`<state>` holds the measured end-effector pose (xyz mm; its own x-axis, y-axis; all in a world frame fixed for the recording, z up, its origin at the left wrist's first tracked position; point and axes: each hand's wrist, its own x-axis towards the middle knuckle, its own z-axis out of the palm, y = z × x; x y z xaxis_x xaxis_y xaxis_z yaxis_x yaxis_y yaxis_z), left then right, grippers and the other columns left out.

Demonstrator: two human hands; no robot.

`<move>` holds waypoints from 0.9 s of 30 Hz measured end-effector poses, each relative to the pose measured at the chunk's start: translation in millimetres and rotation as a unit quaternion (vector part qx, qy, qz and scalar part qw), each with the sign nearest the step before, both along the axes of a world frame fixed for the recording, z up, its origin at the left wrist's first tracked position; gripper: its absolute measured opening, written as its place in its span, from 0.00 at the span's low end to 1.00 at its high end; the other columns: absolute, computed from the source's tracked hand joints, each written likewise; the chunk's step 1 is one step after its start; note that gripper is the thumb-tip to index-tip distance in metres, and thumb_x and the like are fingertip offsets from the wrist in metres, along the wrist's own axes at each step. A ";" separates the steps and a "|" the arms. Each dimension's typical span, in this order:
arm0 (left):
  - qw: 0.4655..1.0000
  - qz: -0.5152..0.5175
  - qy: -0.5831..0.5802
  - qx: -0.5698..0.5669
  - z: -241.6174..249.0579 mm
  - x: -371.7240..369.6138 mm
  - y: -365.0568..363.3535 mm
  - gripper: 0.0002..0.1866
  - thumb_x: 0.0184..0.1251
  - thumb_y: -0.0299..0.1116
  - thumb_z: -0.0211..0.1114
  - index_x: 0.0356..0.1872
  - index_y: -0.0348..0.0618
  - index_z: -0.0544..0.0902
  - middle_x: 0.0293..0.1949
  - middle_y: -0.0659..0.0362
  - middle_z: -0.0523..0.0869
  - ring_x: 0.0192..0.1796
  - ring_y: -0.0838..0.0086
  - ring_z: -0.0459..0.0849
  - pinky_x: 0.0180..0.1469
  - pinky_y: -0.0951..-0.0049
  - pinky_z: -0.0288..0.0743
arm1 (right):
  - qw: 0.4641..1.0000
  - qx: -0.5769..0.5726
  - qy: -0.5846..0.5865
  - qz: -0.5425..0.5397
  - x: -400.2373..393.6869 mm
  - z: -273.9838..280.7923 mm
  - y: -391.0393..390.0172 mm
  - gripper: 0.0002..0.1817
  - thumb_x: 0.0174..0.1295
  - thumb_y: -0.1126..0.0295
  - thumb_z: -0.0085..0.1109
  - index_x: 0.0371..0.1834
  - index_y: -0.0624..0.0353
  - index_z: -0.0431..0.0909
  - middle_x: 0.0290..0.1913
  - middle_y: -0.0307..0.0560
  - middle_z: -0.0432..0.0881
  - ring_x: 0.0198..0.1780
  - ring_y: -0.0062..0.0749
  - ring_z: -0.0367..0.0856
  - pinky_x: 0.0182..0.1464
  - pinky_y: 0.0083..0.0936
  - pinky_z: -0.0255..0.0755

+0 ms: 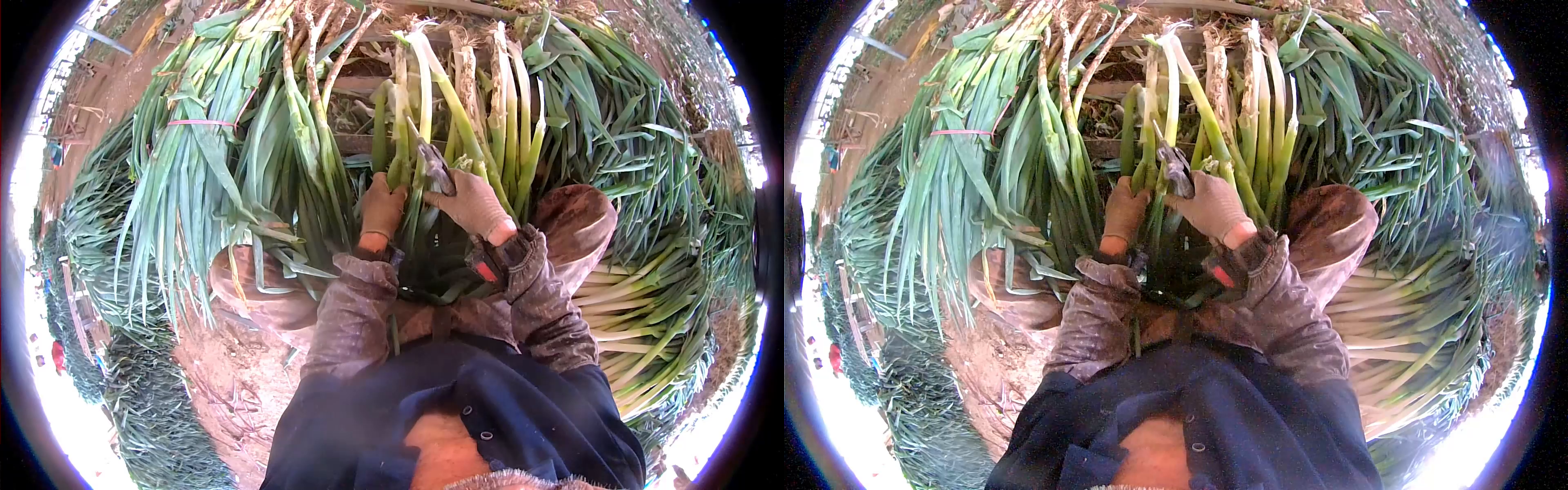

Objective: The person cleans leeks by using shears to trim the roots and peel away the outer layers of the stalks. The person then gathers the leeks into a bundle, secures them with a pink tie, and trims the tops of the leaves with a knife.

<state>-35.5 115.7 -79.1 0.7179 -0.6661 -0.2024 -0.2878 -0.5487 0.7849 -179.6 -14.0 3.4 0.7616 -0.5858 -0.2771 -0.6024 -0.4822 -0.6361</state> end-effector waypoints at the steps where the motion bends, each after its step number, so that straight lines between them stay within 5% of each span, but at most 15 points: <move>1: 1.000 -0.001 0.004 0.007 1.4 -0.5 0.6 0.20 0.64 0.41 0.67 0.48 0.36 0.75 0.39 0.37 0.86 0.46 0.37 0.83 0.48 0.46 0.75 | 1.000 -0.003 0.017 0.000 6.1 5.3 -4.0 0.33 0.57 0.43 0.69 0.43 0.69 0.81 0.38 0.66 0.85 0.44 0.61 0.85 0.49 0.46 0.77; 7: 1.000 0.009 0.004 0.003 18.8 -10.3 0.5 0.18 0.65 0.39 0.67 0.47 0.38 0.76 0.39 0.39 0.86 0.45 0.41 0.84 0.46 0.47 0.76 | 0.999 0.016 0.040 -0.016 36.5 5.7 -35.4 0.33 0.55 0.42 0.70 0.41 0.69 0.82 0.38 0.67 0.85 0.45 0.60 0.85 0.50 0.43 0.77; 8: 1.000 0.005 0.017 0.011 21.8 -10.0 -0.8 0.17 0.64 0.38 0.67 0.47 0.39 0.76 0.39 0.40 0.87 0.45 0.41 0.84 0.46 0.47 0.76 | 1.000 -0.011 0.020 -0.011 40.5 -0.5 -40.1 0.31 0.57 0.44 0.70 0.35 0.69 0.80 0.27 0.60 0.82 0.33 0.50 0.84 0.40 0.41 0.75; 12: 0.999 0.010 0.031 -0.033 9.8 -9.9 1.0 0.15 0.64 0.37 0.67 0.46 0.40 0.76 0.38 0.40 0.86 0.44 0.41 0.84 0.45 0.47 0.75 | 0.999 -0.047 0.018 -0.010 59.6 -2.7 -56.1 0.32 0.57 0.42 0.68 0.37 0.68 0.81 0.29 0.58 0.84 0.34 0.50 0.85 0.42 0.41 0.76; 16: 0.999 -0.002 0.001 -0.047 16.0 -11.1 1.5 0.14 0.64 0.36 0.65 0.45 0.39 0.75 0.36 0.39 0.86 0.42 0.40 0.84 0.44 0.46 0.75 | 0.999 -0.018 0.047 -0.019 83.4 -7.6 -80.4 0.38 0.52 0.38 0.67 0.43 0.69 0.85 0.41 0.67 0.87 0.48 0.57 0.87 0.54 0.41 0.78; 27: 1.000 0.000 0.011 -0.015 9.7 -15.8 -3.6 0.15 0.62 0.36 0.64 0.44 0.40 0.74 0.31 0.40 0.85 0.38 0.39 0.83 0.40 0.43 0.74 | 0.994 -0.093 0.058 -0.011 116.3 -10.7 -109.3 0.37 0.53 0.37 0.65 0.41 0.68 0.86 0.39 0.65 0.88 0.44 0.54 0.89 0.50 0.41 0.80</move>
<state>-51.3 112.1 -69.4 0.7130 -0.6727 -0.1979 -0.2708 -0.5245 0.8072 -63.2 -123.3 -7.4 0.7181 -0.6507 -0.2467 -0.6773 -0.5720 -0.4628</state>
